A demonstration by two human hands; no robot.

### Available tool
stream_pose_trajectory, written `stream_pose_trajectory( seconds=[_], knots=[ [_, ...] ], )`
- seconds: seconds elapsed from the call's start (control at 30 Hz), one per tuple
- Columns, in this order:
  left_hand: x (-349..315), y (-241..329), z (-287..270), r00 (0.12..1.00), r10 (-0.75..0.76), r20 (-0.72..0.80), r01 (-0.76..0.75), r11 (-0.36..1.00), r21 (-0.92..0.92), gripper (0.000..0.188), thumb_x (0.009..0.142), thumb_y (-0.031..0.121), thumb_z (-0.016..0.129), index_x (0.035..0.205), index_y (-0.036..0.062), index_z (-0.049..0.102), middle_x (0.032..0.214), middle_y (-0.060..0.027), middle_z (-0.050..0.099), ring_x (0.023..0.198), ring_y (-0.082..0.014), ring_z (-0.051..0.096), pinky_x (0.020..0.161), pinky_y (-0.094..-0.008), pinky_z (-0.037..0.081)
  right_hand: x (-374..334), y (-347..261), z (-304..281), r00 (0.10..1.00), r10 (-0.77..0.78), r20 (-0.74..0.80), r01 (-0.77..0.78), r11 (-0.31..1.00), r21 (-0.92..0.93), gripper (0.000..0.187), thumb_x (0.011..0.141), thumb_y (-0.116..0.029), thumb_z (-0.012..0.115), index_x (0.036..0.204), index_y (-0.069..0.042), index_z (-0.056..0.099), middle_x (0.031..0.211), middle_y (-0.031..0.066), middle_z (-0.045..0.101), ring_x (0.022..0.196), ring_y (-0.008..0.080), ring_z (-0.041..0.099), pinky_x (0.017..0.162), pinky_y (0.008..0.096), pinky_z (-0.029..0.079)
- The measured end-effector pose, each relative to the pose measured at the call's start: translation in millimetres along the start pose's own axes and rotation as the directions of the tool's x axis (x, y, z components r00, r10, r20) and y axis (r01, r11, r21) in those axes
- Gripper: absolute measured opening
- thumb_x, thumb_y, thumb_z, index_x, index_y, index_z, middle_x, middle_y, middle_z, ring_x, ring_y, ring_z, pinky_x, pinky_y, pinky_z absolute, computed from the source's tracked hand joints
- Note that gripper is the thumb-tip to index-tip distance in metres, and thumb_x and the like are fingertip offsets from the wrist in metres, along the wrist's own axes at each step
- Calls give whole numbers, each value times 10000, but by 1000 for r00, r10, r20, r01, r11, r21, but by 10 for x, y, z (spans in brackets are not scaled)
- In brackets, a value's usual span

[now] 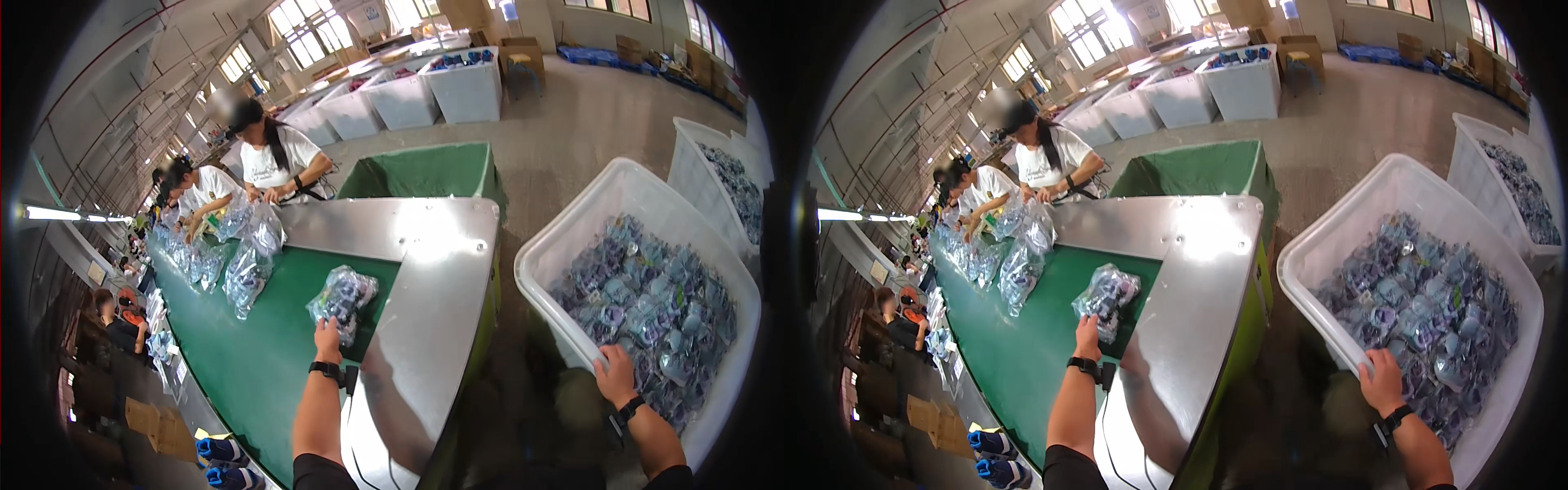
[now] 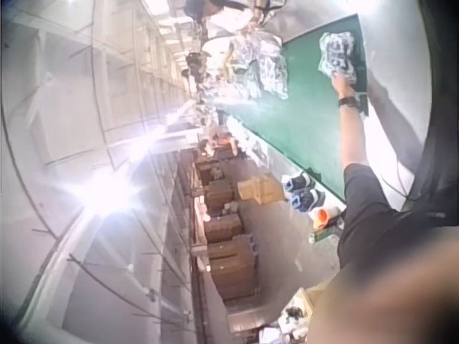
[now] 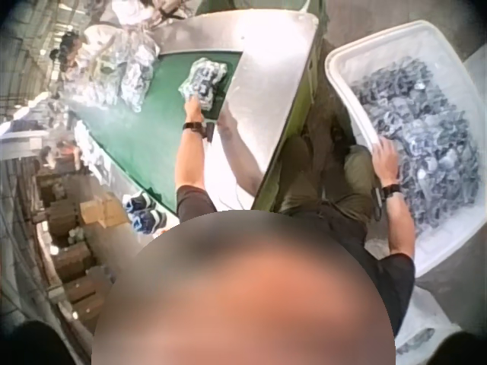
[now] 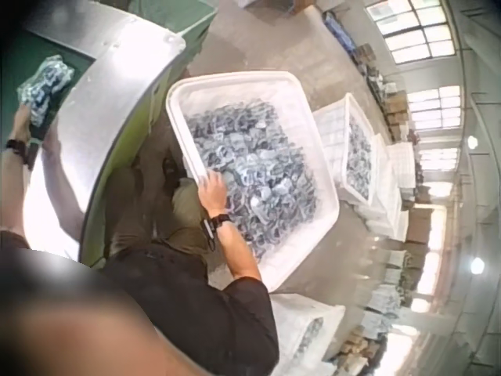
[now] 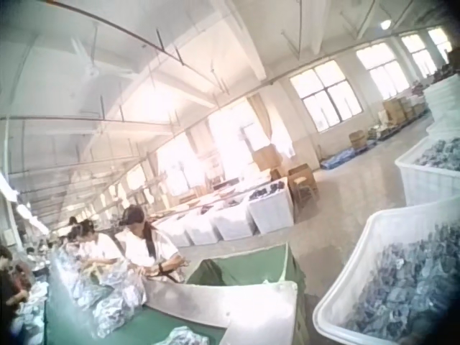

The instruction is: The person repeatedly picks packaged footwear from a large white bin and places them onto a green conveyor belt. The footwear appears to be sandals or slippers in clear plastic packaging. The person handles the items one by one in a continuous loop.

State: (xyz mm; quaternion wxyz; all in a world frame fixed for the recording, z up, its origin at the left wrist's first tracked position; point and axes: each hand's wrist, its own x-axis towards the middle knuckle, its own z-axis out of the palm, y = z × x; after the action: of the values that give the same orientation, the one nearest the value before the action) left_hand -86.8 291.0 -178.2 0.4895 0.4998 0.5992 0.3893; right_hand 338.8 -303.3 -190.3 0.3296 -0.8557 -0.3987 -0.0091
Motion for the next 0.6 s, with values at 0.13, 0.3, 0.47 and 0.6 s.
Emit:
stream_pose_trajectory(
  seconds=[0.13, 0.3, 0.47, 0.6],
  knots=[
    [188, -56, 351, 966, 208, -153, -181, 968, 176, 728, 1016, 307, 720, 1623, 7, 454, 1556, -216, 575, 1409, -317, 573, 1171, -400, 455, -11, 45, 32, 1000, -16, -5, 16, 1000, -7, 249, 891, -161, 728, 1087, -32, 642, 1032, 188, 635, 1002, 437, 637, 855, 517, 524],
    [-35, 40, 658, 975, 1, -224, -95, 907, -411, 1029, 874, 115, 808, 1685, -1, 185, 1532, -238, 528, 1326, -345, 608, 1093, -451, 533, -37, 116, 91, 1000, 13, -3, -13, 1000, 7, 266, 874, -140, 739, 1092, -28, 635, 1057, 190, 634, 1018, 439, 639, 859, 520, 520],
    [-308, 278, 516, 952, -302, 44, 272, 775, -571, 802, 814, 74, 754, 1497, -48, 352, 1351, -222, 579, 1155, -378, 687, 939, -541, 626, -66, 173, 117, 1000, -6, 4, 6, 1000, 4, 258, 876, -136, 734, 1086, -25, 634, 1051, 191, 621, 1007, 442, 632, 856, 530, 509],
    [-798, 355, 332, 883, -296, 364, 461, 692, -555, 429, 933, 196, 638, 1294, -24, 567, 1117, -176, 715, 950, -372, 766, 835, -571, 665, -80, 231, 148, 1000, 26, 8, -27, 999, 22, 250, 875, -132, 725, 1079, -20, 634, 1031, 190, 612, 1006, 436, 626, 854, 528, 503]
  ],
)
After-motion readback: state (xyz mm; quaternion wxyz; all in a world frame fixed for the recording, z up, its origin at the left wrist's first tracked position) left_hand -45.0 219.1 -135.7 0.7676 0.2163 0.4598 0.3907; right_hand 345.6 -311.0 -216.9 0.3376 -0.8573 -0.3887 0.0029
